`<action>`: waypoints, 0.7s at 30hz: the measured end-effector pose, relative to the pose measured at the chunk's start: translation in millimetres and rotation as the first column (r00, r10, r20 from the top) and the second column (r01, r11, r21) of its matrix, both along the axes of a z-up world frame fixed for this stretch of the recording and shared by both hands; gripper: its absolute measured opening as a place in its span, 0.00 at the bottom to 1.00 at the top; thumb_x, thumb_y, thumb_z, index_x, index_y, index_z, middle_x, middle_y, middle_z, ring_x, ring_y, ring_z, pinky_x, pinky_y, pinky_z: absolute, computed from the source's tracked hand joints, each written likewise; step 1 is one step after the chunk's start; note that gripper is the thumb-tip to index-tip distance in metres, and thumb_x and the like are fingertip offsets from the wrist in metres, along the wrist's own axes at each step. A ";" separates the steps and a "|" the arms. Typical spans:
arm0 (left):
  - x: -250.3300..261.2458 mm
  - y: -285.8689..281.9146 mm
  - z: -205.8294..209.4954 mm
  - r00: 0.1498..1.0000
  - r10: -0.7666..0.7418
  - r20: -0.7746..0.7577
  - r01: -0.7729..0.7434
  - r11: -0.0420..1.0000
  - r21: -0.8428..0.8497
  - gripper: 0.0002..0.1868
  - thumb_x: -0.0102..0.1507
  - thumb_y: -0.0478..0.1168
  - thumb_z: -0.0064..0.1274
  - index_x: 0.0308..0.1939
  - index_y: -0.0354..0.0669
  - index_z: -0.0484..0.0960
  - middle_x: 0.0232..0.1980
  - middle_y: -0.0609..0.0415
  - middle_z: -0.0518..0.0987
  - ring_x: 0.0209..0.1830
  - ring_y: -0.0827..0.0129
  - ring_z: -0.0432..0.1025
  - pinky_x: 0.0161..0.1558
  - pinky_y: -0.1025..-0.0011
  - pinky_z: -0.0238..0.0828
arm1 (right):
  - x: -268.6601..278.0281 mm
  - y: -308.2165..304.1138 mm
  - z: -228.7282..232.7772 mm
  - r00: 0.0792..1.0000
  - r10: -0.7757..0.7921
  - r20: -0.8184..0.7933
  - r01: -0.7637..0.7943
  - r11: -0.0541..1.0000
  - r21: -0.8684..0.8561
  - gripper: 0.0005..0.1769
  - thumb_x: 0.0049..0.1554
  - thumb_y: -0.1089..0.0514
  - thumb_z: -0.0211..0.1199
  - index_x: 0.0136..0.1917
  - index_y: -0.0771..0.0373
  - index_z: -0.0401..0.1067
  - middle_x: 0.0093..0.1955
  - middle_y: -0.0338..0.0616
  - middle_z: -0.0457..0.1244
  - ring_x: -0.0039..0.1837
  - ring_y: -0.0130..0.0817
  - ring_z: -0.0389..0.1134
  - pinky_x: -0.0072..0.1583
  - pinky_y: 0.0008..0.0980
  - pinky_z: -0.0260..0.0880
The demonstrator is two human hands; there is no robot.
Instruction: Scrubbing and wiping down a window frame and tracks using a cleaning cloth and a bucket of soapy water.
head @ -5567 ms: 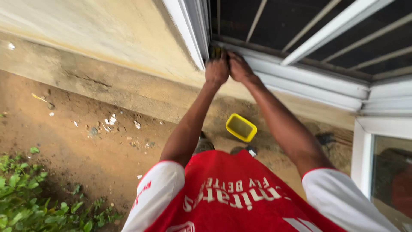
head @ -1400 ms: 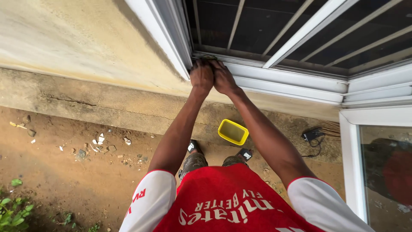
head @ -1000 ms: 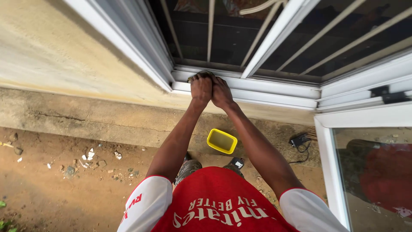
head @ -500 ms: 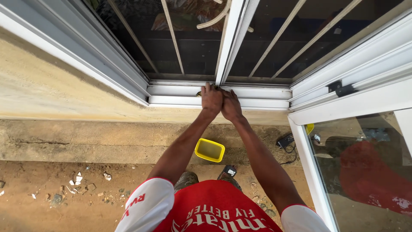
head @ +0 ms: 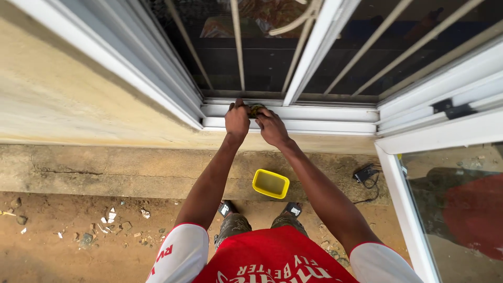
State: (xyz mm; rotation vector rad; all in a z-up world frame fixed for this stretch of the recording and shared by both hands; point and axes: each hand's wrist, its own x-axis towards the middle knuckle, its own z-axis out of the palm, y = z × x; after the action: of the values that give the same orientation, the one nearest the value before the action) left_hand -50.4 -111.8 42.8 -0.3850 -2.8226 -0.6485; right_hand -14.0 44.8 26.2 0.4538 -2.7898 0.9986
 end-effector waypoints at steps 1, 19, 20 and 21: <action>-6.2 -7.0 -4.8 0.993 0.038 0.108 -0.035 0.999 -0.031 0.11 0.54 0.27 0.59 0.38 0.43 0.86 0.49 0.46 0.81 0.48 0.50 0.77 0.49 0.58 0.76 | -4.0 -9.4 -0.5 0.999 0.018 0.039 -0.019 1.000 0.022 0.11 0.63 0.59 0.58 0.54 0.67 0.76 0.65 0.47 0.62 0.63 0.52 0.65 0.64 0.49 0.64; -21.4 -62.2 -27.6 0.970 0.152 0.191 -0.133 0.985 -0.108 0.09 0.53 0.36 0.66 0.37 0.43 0.86 0.39 0.42 0.84 0.40 0.48 0.80 0.40 0.57 0.79 | -18.6 -70.3 -8.4 0.992 0.127 -0.010 -0.127 0.992 0.013 0.10 0.62 0.61 0.58 0.53 0.65 0.77 0.66 0.48 0.61 0.65 0.53 0.61 0.66 0.49 0.60; -21.7 -58.9 -27.1 0.975 0.143 0.169 -0.132 0.988 -0.074 0.08 0.52 0.36 0.66 0.36 0.44 0.87 0.38 0.42 0.84 0.39 0.47 0.80 0.40 0.56 0.79 | -19.1 -67.5 -9.0 0.993 0.120 -0.006 -0.119 0.992 0.036 0.11 0.62 0.60 0.57 0.55 0.65 0.77 0.65 0.48 0.61 0.65 0.53 0.61 0.67 0.49 0.59; -23.5 -53.4 -25.1 0.975 0.148 0.168 -0.137 0.988 -0.074 0.08 0.52 0.36 0.66 0.36 0.44 0.87 0.38 0.42 0.84 0.39 0.47 0.80 0.40 0.56 0.79 | -19.1 -62.9 -10.0 0.992 0.125 -0.007 -0.124 0.992 0.036 0.11 0.62 0.60 0.57 0.55 0.65 0.77 0.65 0.48 0.61 0.65 0.53 0.61 0.67 0.49 0.59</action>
State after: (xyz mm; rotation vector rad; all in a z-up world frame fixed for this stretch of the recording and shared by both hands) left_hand -73.8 -165.1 17.7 -0.1399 -3.0060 -0.5920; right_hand -33.1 -18.1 16.2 0.6426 -2.8047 0.9698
